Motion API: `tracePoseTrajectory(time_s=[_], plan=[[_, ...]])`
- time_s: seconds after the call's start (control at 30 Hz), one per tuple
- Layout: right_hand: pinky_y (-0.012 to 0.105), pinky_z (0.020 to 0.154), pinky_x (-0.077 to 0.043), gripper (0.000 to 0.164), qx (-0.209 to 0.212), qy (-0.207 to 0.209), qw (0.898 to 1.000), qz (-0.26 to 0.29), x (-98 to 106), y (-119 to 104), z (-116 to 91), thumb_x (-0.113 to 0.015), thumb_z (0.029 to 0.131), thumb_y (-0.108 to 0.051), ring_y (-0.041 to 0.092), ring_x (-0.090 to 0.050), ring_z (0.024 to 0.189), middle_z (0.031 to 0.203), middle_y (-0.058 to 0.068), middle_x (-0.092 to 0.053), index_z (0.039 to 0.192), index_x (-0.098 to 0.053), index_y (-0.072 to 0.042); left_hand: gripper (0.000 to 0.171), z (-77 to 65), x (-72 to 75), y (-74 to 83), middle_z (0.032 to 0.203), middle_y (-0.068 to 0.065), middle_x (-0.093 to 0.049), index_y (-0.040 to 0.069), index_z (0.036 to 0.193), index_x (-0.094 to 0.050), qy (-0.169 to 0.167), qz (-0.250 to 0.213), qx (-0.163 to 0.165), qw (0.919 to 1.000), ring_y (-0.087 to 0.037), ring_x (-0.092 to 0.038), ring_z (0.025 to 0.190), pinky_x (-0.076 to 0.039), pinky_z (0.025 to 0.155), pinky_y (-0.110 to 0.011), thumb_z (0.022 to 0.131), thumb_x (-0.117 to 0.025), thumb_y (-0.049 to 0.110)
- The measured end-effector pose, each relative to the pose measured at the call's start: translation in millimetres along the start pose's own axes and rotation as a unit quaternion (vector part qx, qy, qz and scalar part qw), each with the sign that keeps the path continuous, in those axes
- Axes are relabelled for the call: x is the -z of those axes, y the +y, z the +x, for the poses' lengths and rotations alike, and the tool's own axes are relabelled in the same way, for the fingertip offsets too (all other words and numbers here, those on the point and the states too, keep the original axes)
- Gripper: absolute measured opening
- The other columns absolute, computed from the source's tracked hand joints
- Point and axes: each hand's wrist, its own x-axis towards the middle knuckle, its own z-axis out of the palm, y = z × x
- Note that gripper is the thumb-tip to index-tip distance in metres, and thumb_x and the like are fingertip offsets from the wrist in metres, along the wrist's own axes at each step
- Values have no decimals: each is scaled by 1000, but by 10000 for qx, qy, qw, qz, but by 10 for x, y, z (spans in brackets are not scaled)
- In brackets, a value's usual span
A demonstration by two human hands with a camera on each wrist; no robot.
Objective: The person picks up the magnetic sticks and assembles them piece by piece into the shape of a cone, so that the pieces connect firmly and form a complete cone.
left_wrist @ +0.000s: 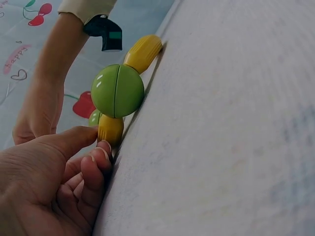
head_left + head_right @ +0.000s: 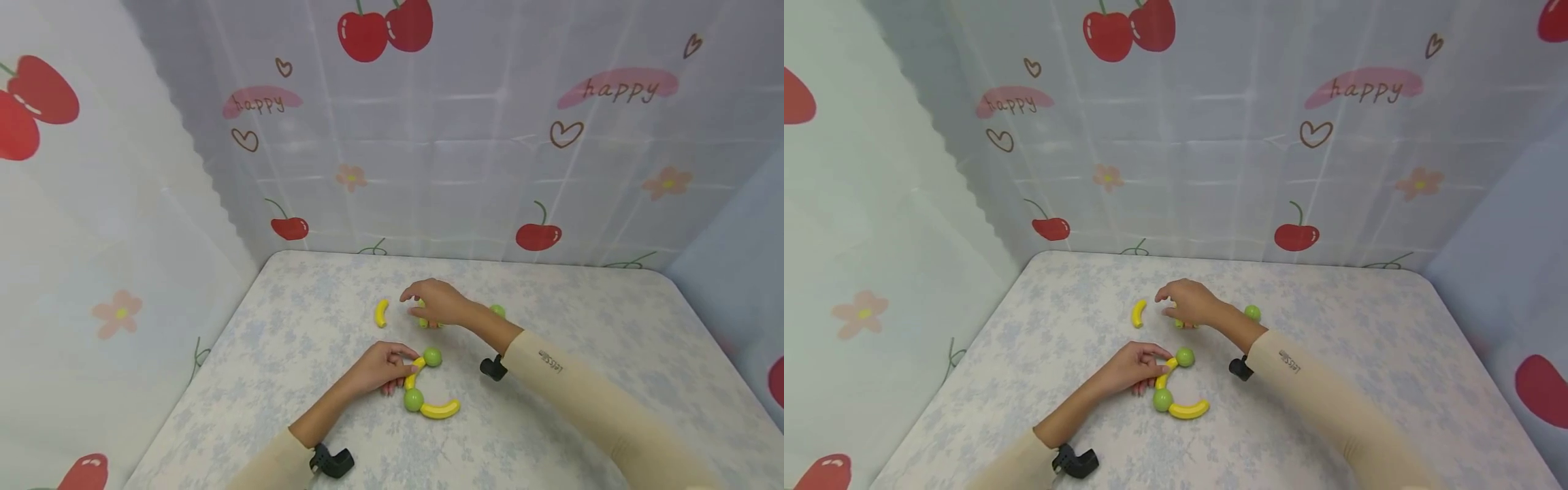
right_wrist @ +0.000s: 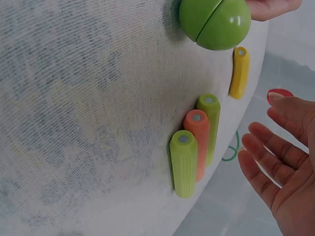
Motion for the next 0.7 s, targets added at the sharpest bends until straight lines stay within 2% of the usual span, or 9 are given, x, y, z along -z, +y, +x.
tracePoseTrajectory(time_s=[0.17,0.27,0.53,0.7], plan=[[44,106,-47,38,132,-286,9991,-271,-78,-33,187,-71,97,-10,28,-56,130,138,11,-62,134,-64,-4,25,-2,-2,6,63,-6,-65,14,119,-73,9,8,-46,10000,-13,-52,41,-44,39,-24,98,-71,27],[45,110,-43,41,351,-485,9979,-248,-127,-45,303,-70,97,-7,30,-52,135,143,13,-58,137,-61,-2,24,-4,9,0,63,-7,-65,13,117,-73,41,6,-74,10000,-13,-52,41,-43,39,-24,98,-71,26],[44,112,-41,39,782,-787,9936,-190,-285,-56,465,-64,98,-1,31,-48,138,146,16,-55,137,-61,-1,24,-23,17,11,64,-8,-66,11,118,-73,-14,-78,-130,9999,-13,-53,43,-45,41,-23,97,-72,24],[42,107,-45,29,952,-661,9910,-665,-335,-83,485,-66,97,-1,28,-57,128,132,10,-66,126,-70,-4,24,-28,8,23,63,-7,-65,9,118,-73,-8,-112,-162,9998,-13,-52,42,-44,40,-23,97,-72,22]])
